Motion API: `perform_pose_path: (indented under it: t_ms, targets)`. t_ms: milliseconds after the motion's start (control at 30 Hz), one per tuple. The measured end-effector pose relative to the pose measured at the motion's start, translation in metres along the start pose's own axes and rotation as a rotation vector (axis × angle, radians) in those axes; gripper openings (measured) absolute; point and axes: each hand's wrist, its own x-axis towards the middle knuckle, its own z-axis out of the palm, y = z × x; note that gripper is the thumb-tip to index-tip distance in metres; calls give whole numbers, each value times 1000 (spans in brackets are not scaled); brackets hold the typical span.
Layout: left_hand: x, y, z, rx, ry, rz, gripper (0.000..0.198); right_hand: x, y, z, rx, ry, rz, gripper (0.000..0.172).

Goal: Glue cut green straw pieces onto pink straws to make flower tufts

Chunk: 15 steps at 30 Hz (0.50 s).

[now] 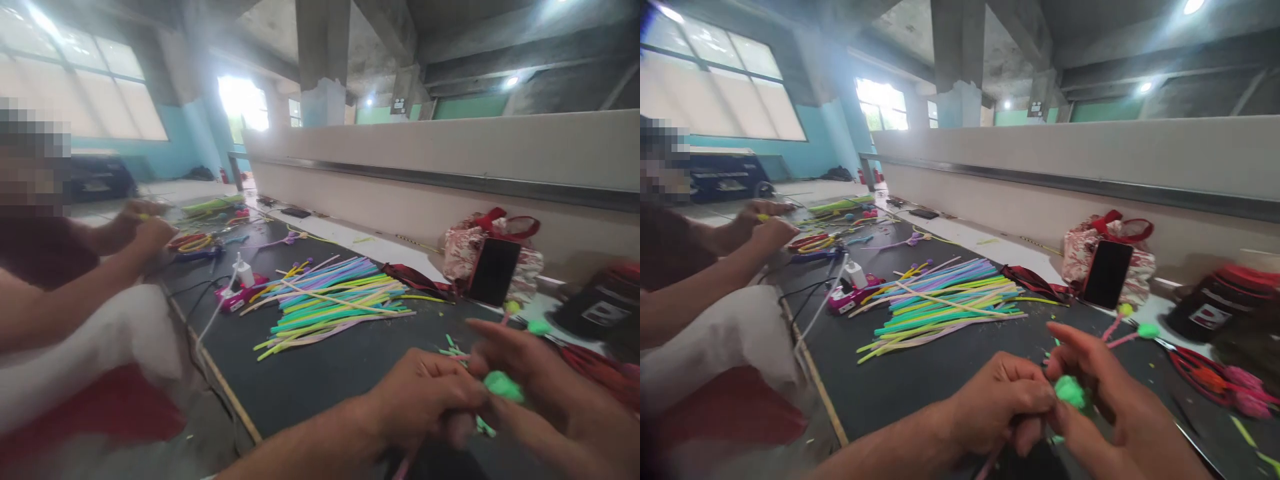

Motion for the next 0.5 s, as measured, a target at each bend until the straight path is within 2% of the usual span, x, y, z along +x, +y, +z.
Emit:
perform_pose_path:
  t_ms: [33, 100, 200, 333, 500]
  targets:
    - [1, 1, 1, -20, -5, 6, 16, 0, -7, -1, 3, -55, 4, 47]
    - [2, 2, 1, -54, 16, 15, 18, 1, -21, -3, -7, -37, 56, 45]
    - [2, 2, 0, -129, 34, 21, 25, 2, -33, -6, 17, -61, 112, 52]
    - [1, 2, -1, -112, 17, 19, 28, 0, -36, -10, 71, -37, 146, 50]
    - [1, 0, 1, -86, 58, 1, 28, -3, -37, -9, 60, -29, 139, 45]
